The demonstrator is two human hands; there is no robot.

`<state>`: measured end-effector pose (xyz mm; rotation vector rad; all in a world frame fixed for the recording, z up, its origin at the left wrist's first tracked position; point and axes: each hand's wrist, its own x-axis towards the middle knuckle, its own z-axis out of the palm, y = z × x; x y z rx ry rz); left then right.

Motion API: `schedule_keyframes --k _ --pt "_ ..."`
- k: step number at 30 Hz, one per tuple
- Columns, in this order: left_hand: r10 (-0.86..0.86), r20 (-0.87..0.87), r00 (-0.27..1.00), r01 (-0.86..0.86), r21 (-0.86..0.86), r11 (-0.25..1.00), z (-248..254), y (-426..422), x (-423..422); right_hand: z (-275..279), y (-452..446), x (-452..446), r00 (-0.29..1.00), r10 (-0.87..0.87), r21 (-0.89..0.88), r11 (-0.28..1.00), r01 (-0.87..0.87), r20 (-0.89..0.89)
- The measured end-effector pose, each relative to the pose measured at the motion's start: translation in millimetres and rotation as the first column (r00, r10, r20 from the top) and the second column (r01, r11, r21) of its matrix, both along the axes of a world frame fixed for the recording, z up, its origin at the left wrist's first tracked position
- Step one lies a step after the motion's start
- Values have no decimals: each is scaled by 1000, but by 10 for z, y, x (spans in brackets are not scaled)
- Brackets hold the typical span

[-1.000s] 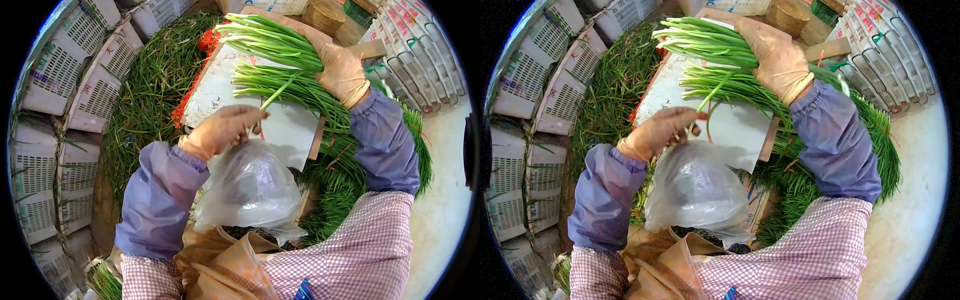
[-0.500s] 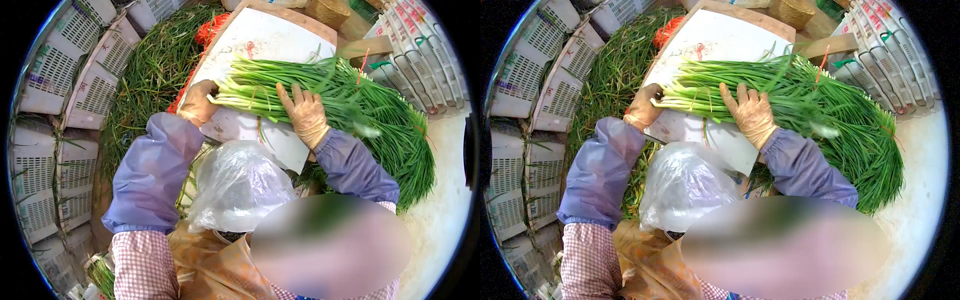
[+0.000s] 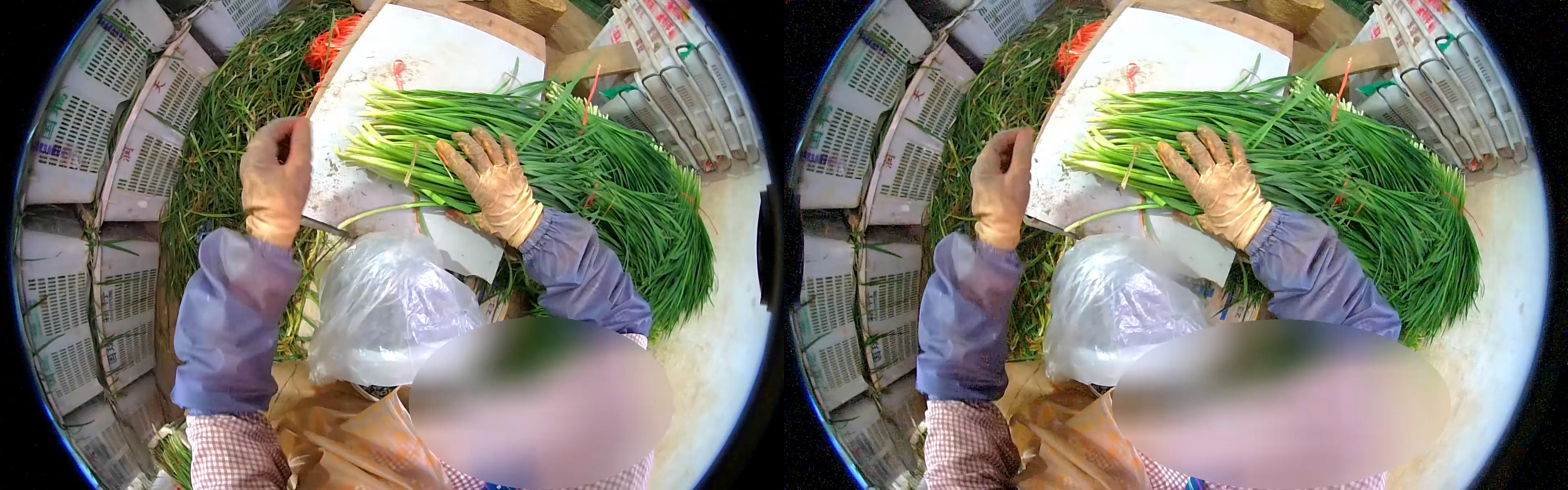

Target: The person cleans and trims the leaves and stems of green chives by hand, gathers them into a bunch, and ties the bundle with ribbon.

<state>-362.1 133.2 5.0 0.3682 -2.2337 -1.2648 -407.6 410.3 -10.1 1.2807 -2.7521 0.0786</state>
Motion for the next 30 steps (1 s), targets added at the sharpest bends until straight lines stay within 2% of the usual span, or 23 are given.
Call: schedule_keyframes --k 2,4,6,9,11,12,13,14,16,19,21,24,26,27,28,29,30 --pt "-151 262 953 227 -289 930 374 286 119 -1 -11 -9 1000 12 8 1000 -12 -8" --pt "-232 412 881 381 -328 864 398 536 140 -17 -7 -11 1000 24 3 1000 -24 -9" --pt "-201 577 792 429 -291 855 356 713 88 -1 -7 16 999 29 -2 1000 -29 -46" --pt "-291 551 782 461 -196 866 64 736 12 20 -10 61 999 -18 -24 1000 17 -35" --pt "-449 415 791 447 109 888 70 679 40 9 15 78 998 -55 -53 997 54 -17" --pt "-451 417 789 452 105 886 107 627 74 4 20 73 997 -82 -81 993 82 -2" --pt "-484 446 753 386 296 874 283 582 126 -3 27 66 996 -87 -86 993 87 -2" --pt "-521 465 715 297 473 829 446 525 188 -13 34 63 995 -99 -77 992 98 -11" --pt "-592 344 729 291 627 723 662 340 329 -15 46 58 993 -113 -68 991 111 -19" --pt "-636 294 713 305 688 659 812 13 494 -1 37 67 995 -86 -29 996 85 -56" --pt "-637 255 727 333 681 652 843 -110 578 0 17 79 994 -110 -126 986 109 -3" --pt "-668 231 707 409 637 654 926 -302 641 4 8 97 994 -101 -120 988 96 -38" --pt "-511 494 703 290 457 841 945 -485 682 -7 16 100 997 -62 -120 991 56 -49" --pt "-358 610 707 227 284 932 776 -734 704 -10 24 104 998 -25 -117 993 17 -62" --pt "-356 610 708 225 282 933 599 -894 763 -3 39 113 998 -23 -118 993 15 -63" --pt "62 655 753 295 -420 858 435 -1019 840 12 53 122 1000 20 -129 991 -21 -11" --pt "399 406 822 284 -899 333 368 -1069 882 23 57 116 998 60 -143 988 -54 36"
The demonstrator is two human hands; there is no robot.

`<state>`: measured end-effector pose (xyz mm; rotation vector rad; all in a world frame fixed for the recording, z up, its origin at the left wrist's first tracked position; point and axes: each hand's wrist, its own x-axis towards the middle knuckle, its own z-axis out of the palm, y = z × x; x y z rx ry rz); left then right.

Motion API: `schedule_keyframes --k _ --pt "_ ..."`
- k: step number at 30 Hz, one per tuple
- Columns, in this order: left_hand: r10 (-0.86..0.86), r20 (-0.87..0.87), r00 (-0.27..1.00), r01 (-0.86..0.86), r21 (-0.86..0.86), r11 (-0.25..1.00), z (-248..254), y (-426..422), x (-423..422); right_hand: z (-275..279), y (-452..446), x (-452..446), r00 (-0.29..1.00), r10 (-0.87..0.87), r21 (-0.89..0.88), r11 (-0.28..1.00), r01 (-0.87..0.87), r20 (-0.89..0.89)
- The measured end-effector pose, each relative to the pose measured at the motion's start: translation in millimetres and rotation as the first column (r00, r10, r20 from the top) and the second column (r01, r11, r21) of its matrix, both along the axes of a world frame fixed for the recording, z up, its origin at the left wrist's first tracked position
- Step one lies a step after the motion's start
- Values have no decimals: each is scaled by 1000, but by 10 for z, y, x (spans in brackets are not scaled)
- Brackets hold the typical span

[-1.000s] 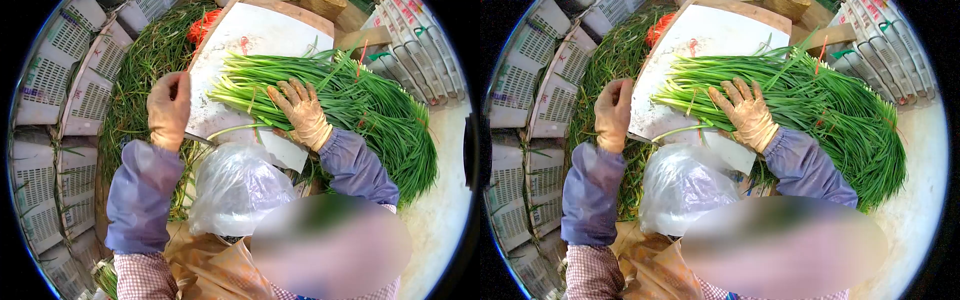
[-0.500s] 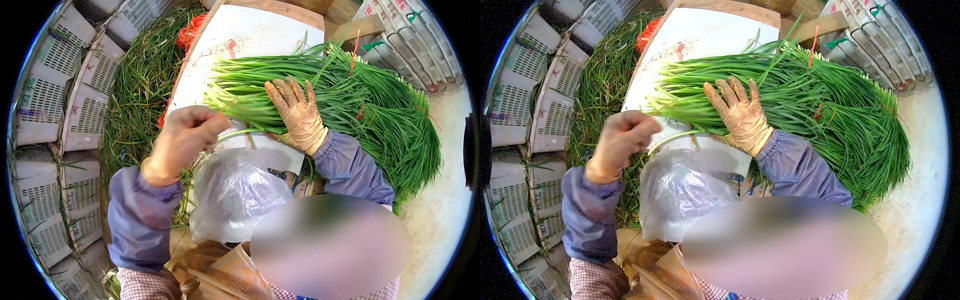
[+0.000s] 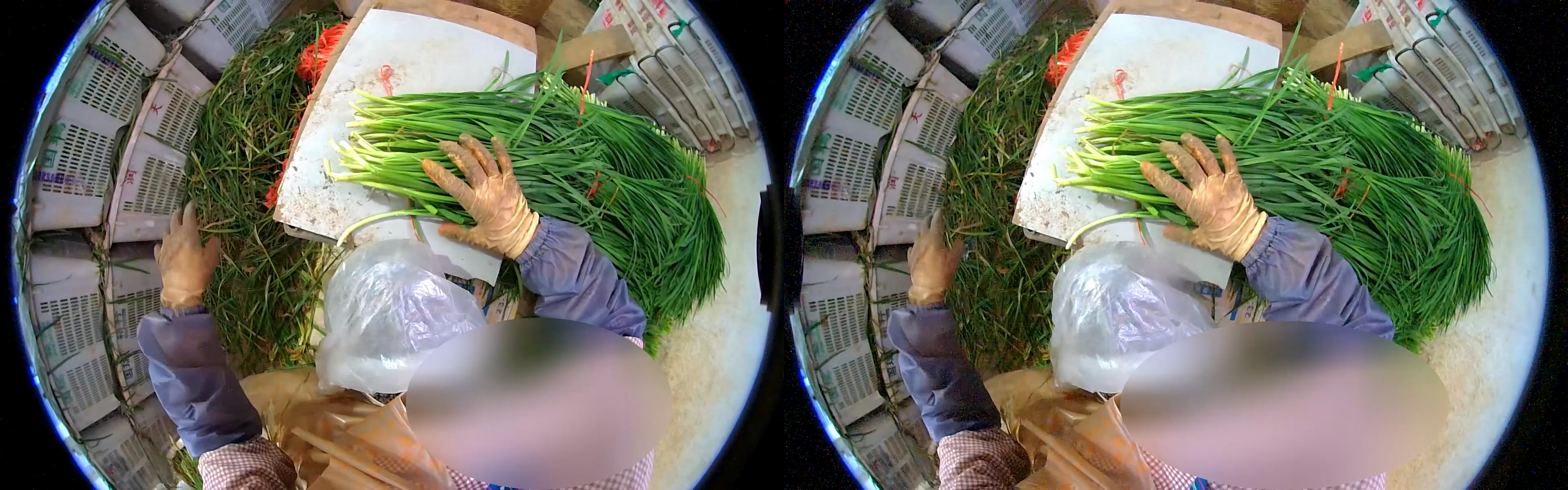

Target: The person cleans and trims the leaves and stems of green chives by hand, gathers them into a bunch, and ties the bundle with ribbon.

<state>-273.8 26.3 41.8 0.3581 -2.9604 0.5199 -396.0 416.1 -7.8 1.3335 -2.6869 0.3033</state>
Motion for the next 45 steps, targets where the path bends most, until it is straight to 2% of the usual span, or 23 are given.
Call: schedule_keyframes --k 2,4,5,6,10,12,13,14,16,18,20,22,26,28,29,30,32,36,38,39,40,42,45 --pt "123 52 991 -127 79 989 29 157 -38 38 5 -29 1000 26 -127 992 -27 -12" --pt "-89 -218 972 196 540 818 31 321 -141 162 -27 -171 997 75 -425 903 -63 12" --pt "-113 -235 965 232 580 781 57 459 -224 155 -79 -321 997 73 -490 870 -57 13" --pt "-179 -312 933 341 609 716 82 612 -340 229 -136 -422 998 53 -451 892 -30 38" --pt "-437 -407 802 588 404 701 74 1136 -741 212 -442 -714 990 116 -383 920 -78 78" --pt "-455 -402 794 597 374 710 -69 1307 -848 262 -619 -767 986 116 -151 984 -98 119" --pt "-477 -359 802 595 420 685 -165 1316 -875 274 -724 -773 997 67 19 997 -68 47" --pt "-501 -337 797 604 429 672 -254 1320 -891 244 -790 -797 996 70 22 997 -71 49" --pt "-518 -280 809 588 431 685 -346 1330 -850 129 -876 -845 985 121 247 965 -89 -119" --pt "-498 -304 812 583 436 685 -380 1343 -787 46 -870 -853 975 145 249 963 -100 -170" --pt "-475 -333 815 580 439 686 -423 1343 -734 50 -818 -866 977 144 93 987 -131 -157" --pt "-469 -390 792 607 428 669 -481 1333 -700 33 -765 -892 989 78 140 988 -60 -128" --pt "-454 -417 787 608 405 683 -518 1344 -640 297 -482 -882 941 46 -181 983 16 335" --pt "-467 -403 787 609 394 688 -535 1335 -620 395 -361 -874 825 30 -312 933 179 565" --pt "-469 -406 784 613 394 684 -524 1345 -609 393 -320 -901 649 84 -372 871 321 756" --pt "-458 -402 793 604 415 680 -498 1358 -593 416 -299 -903 652 79 -371 870 323 754" --pt "-448 -399 800 595 436 675 -426 1383 -578 477 -284 -884 475 164 -388 819 423 864" --pt "-279 -521 807 552 499 668 -191 1431 -584 474 -400 -591 321 268 -393 811 434 908" --pt "-9 -626 780 585 723 366 -109 1430 -638 408 -466 -489 290 258 -372 801 469 922" --pt "45 -656 753 599 713 366 -136 1452 -694 388 -487 -452 314 227 -362 795 487 922" --pt "45 -655 754 598 713 366 -128 1458 -712 362 -496 -435 339 195 -353 788 505 921" --pt "-200 -558 805 576 657 487 -105 1473 -739 318 -493 -418 377 177 -360 790 497 909" --pt "-187 -582 792 592 653 472 -261 1518 -794 368 -454 -369 284 215 -340 775 533 935"
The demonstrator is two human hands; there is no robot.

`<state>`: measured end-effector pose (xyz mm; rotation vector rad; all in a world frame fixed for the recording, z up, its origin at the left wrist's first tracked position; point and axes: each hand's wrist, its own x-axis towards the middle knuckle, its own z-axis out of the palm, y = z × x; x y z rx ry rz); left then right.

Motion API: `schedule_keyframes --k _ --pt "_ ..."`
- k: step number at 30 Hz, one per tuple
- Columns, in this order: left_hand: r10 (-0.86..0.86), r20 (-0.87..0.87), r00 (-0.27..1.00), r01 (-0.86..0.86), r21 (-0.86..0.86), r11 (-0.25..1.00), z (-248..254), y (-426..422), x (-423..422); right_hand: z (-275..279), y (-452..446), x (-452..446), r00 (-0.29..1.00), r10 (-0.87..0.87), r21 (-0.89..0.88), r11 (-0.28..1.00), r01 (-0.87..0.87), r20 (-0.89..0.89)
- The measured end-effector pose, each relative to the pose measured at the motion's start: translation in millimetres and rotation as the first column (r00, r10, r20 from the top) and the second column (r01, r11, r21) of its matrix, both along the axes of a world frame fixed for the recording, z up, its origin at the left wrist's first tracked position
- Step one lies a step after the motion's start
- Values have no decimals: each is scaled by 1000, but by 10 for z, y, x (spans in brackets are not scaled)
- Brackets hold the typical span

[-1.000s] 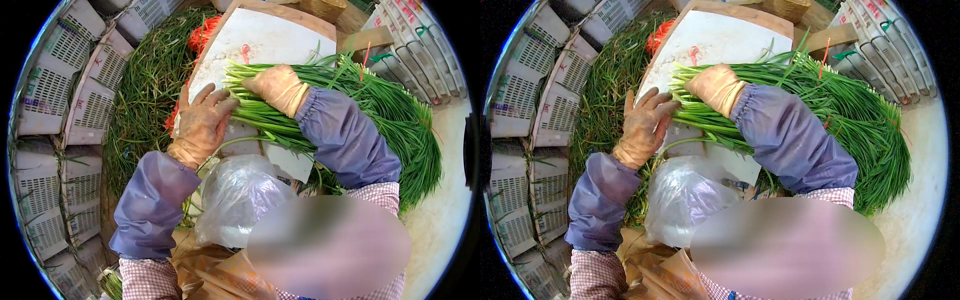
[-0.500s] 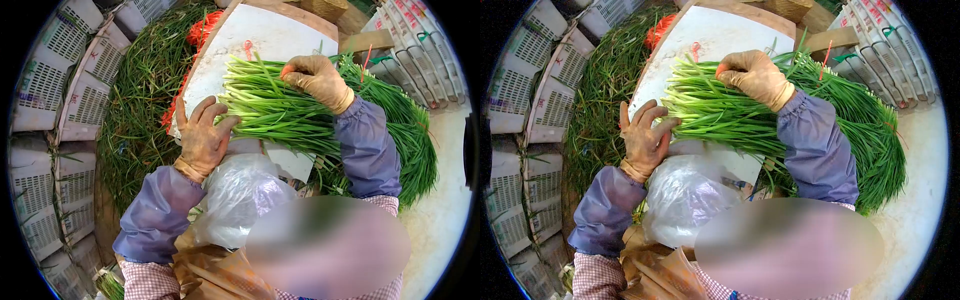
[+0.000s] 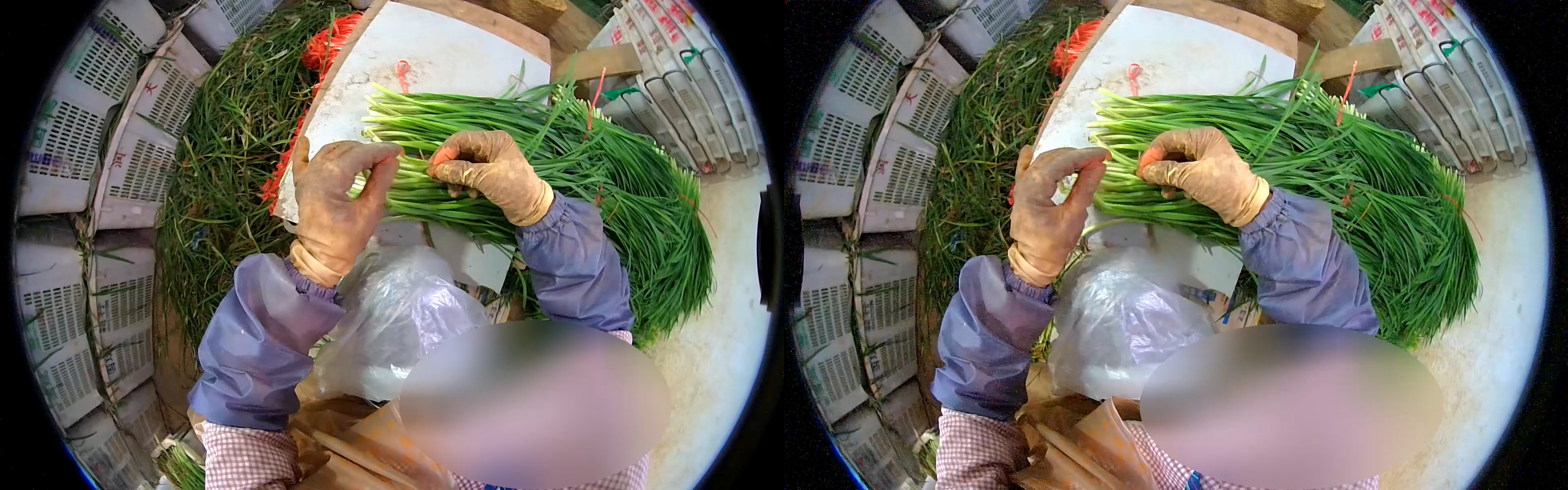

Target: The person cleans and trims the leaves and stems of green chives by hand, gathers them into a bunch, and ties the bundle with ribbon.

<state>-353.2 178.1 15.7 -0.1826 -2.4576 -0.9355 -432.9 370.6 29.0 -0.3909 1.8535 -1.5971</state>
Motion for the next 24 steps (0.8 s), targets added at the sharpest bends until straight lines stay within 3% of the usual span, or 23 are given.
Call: schedule_keyframes --k 3,7,9,10,12,13,15,16,17,19,20,22,24 --pt "18 29 999 -22 153 988 -50 27 10 5 58 23 1000 -8 40 999 7 29" --pt "23 190 982 -87 334 939 -156 -43 43 -29 250 -27 984 18 111 994 2 -176" --pt "63 222 973 -133 316 939 -170 -57 49 28 405 -48 965 -27 158 985 70 -260" --pt "61 222 973 -132 320 938 -182 -57 47 150 477 -38 968 -188 165 963 215 -164" --pt "100 193 976 -152 281 948 -199 -47 29 193 783 -205 884 -408 -14 909 416 -230" --pt "93 190 977 -145 284 948 -195 -46 21 209 992 -333 837 -514 -256 848 463 -188" --pt "147 128 981 -156 66 985 -187 -43 -9 471 1194 -526 599 -800 -564 491 664 8" --pt "121 44 992 -123 59 991 -234 -60 -44 593 1440 -636 761 -643 -691 591 416 -92" --pt "116 -18 993 -117 -52 992 -249 -71 -63 804 1410 -652 759 -634 -753 571 328 -150" --pt "104 -15 994 -104 30 994 -280 -45 -120 1008 917 -464 704 -575 -655 727 207 -416" --pt "48 31 998 -53 223 973 -345 -52 -156 973 514 -238 623 -465 -471 865 171 -629" --pt "-61 71 996 45 208 977 -302 -102 -108 706 -274 237 316 0 4 1000 13 -949" --pt "-170 112 979 109 420 901 -212 -208 -34 380 -757 668 89 212 213 977 -1 -973"
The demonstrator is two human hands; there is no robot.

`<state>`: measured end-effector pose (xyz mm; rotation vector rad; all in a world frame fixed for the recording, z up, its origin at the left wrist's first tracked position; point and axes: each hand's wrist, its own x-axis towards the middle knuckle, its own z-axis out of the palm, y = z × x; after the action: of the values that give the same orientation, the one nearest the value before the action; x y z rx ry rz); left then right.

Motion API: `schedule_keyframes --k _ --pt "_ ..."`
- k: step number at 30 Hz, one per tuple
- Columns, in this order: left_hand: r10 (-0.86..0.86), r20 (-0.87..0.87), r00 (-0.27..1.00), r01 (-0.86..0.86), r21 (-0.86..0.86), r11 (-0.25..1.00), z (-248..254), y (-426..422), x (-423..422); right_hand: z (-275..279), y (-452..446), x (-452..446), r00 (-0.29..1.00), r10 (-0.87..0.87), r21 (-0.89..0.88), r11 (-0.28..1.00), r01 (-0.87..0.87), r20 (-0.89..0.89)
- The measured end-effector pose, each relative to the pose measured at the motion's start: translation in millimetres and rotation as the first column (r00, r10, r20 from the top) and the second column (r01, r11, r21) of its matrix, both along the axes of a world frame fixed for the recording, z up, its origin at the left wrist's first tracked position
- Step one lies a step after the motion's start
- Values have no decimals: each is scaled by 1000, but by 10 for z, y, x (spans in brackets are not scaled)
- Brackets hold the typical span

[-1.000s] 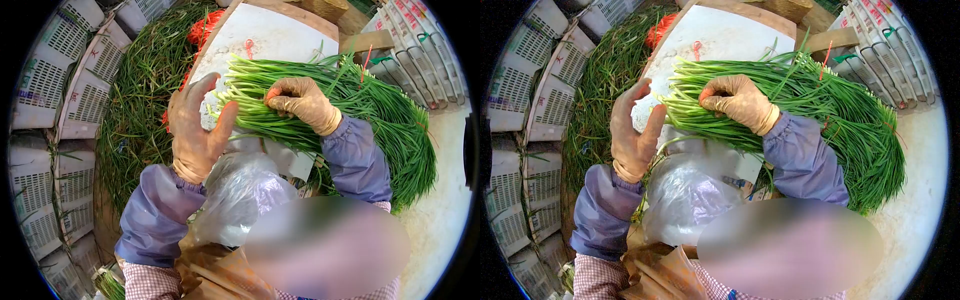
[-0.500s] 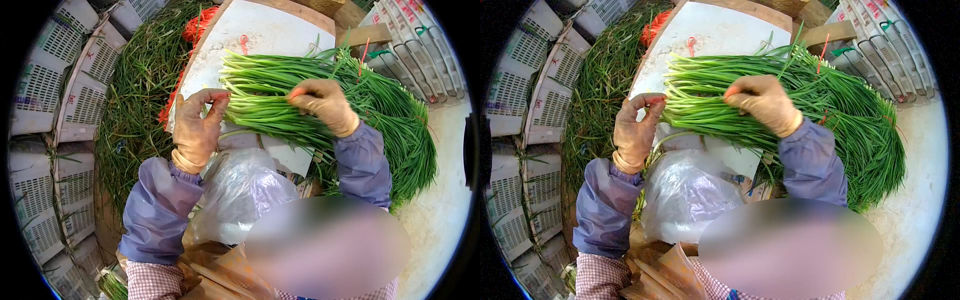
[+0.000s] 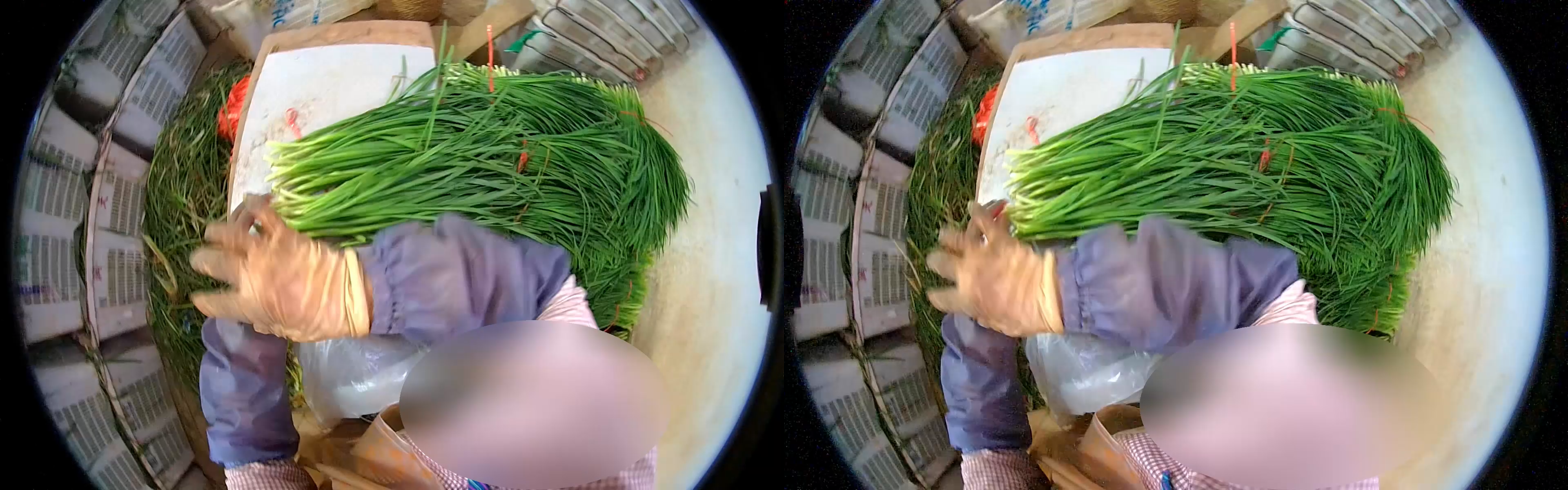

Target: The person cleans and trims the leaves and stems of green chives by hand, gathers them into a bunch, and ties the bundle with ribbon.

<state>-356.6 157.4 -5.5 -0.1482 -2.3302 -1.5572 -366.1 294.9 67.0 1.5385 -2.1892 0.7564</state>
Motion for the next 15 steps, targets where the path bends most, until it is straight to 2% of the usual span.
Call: schedule_keyframes --k 1,3,5,7,8,9,11,13,15 --pt "-33 41 999 28 110 994 33 -64 46 -129 -6 82 998 -56 11 998 55 7" --pt "56 -194 979 -87 -156 984 62 -135 128 -274 241 57 950 -255 65 967 247 178" --pt "235 10 972 -227 -221 948 164 -162 274 -498 573 35 909 -372 152 925 347 187" --pt "153 329 932 -110 -147 983 259 -144 425 -751 850 -2 902 -400 195 909 368 164" --pt "102 321 941 -60 -139 988 242 -56 474 -836 941 -43 898 -435 262 876 404 69" --pt "7 309 951 67 -227 972 224 3 489 -858 979 -82 892 -452 321 841 435 -24" --pt "-153 327 933 239 -243 940 292 201 466 -831 1013 -216 871 -492 348 816 461 -1" --pt "-137 413 901 237 -203 950 259 231 373 -846 951 -361 851 -525 380 792 478 23" --pt "-109 377 920 216 -256 942 237 183 318 -955 871 -478 829 -556 265 810 523 62"
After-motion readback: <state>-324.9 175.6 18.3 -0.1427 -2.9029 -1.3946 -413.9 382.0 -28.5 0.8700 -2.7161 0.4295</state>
